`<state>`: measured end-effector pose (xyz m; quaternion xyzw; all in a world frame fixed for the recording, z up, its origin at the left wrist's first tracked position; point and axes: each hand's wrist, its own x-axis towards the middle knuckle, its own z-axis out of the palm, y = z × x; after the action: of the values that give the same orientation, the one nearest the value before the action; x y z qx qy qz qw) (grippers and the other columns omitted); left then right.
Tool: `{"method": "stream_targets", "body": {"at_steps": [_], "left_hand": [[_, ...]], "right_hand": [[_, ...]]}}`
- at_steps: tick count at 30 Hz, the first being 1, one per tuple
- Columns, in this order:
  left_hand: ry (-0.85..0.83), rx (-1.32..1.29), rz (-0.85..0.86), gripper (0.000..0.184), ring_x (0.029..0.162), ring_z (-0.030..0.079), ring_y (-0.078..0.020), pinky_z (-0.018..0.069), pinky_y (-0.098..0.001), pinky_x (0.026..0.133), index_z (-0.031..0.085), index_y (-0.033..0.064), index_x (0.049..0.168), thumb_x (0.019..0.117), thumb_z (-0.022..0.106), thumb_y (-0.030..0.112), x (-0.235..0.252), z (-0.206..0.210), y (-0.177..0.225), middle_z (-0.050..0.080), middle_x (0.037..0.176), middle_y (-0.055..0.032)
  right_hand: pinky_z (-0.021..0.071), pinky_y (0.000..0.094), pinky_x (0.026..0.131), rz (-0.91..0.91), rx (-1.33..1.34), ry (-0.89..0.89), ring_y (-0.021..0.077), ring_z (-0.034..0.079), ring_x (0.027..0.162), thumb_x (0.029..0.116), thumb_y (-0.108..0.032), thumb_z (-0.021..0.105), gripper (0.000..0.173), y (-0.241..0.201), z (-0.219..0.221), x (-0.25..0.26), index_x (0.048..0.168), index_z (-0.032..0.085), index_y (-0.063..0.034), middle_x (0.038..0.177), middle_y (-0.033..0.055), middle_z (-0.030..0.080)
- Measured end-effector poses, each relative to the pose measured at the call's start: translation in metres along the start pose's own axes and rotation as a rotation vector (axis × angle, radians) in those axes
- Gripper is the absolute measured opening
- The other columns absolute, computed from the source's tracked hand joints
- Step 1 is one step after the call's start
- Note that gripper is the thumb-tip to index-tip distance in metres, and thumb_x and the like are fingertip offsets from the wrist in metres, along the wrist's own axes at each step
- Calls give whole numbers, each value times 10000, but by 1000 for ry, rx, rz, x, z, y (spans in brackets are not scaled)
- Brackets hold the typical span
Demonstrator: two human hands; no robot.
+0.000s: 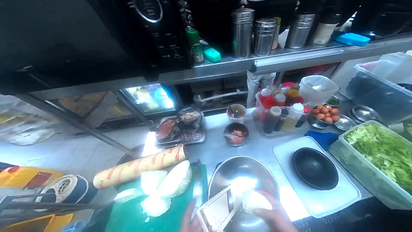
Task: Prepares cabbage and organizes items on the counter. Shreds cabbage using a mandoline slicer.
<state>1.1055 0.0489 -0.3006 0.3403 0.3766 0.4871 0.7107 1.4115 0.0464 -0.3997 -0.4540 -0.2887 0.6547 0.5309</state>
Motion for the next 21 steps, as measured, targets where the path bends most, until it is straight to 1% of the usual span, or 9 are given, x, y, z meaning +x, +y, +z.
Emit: {"method": "stream_targets", "body": {"at_steps": [3,5,8,10,13,15,17,18,21], "left_hand": [[-48,27,56,1301,1356,518,-414,510,-599,1061,-49,82,1614,668,803,-188,10,3,-10,379,1575,-245],[-69,46,100,1330,1391,487,-403,508,-591,1072,-65,62,1615,649,816,-179,17,6,-16,322,1611,-242],[-133,108,169,1336,1445,428,-382,482,-560,1126,-90,28,1615,656,822,-158,29,5,-25,247,1649,-238],[-146,202,200,1308,1456,417,-354,481,-515,1143,-61,-2,1614,638,796,-165,36,3,-28,241,1649,-228],[-168,403,207,1261,1484,385,-294,468,-462,1162,-4,6,1625,644,772,-150,43,0,-26,204,1676,-184],[-160,594,223,1199,1489,389,-243,460,-433,1174,44,14,1630,695,788,-84,46,3,-23,227,1685,-145],[-157,685,233,1149,1469,420,-212,464,-423,1172,84,24,1628,744,817,1,53,5,-21,296,1666,-108],[-152,663,230,1142,1443,457,-211,487,-423,1153,112,32,1624,739,834,2,57,4,-20,343,1644,-96],[-109,523,192,1154,1336,561,-254,568,-449,1057,196,64,1588,657,863,-74,68,-12,-25,447,1560,-100]], "right_hand": [[601,483,984,-8,-362,36,229,652,1203,692,-137,940,664,1,-4,19,1304,689,-188,1311,43,677],[578,433,1023,-19,-548,2,152,636,1217,686,-223,956,666,0,-2,26,1297,691,-230,1308,-24,678],[575,403,1029,-49,-667,-41,107,648,1188,696,-282,951,663,4,2,34,1301,683,-243,1280,-50,693],[586,406,1010,-43,-658,-48,113,660,1167,683,-283,957,669,3,3,38,1292,685,-246,1261,-42,700],[588,404,1004,-68,-676,-94,116,661,1156,690,-287,954,660,-2,2,43,1290,681,-248,1248,-43,700],[589,393,1003,-88,-707,-140,103,662,1147,690,-287,954,666,-7,1,48,1293,674,-258,1241,-55,700],[596,389,985,-87,-746,-166,95,668,1125,686,-298,954,674,-13,0,52,1294,667,-265,1227,-59,702],[598,387,979,-86,-765,-167,89,670,1118,685,-302,952,671,-16,0,54,1293,669,-274,1224,-65,702],[605,378,976,-116,-779,-141,88,678,1111,685,-284,957,664,-29,1,52,1285,674,-259,1217,-64,710]]}}
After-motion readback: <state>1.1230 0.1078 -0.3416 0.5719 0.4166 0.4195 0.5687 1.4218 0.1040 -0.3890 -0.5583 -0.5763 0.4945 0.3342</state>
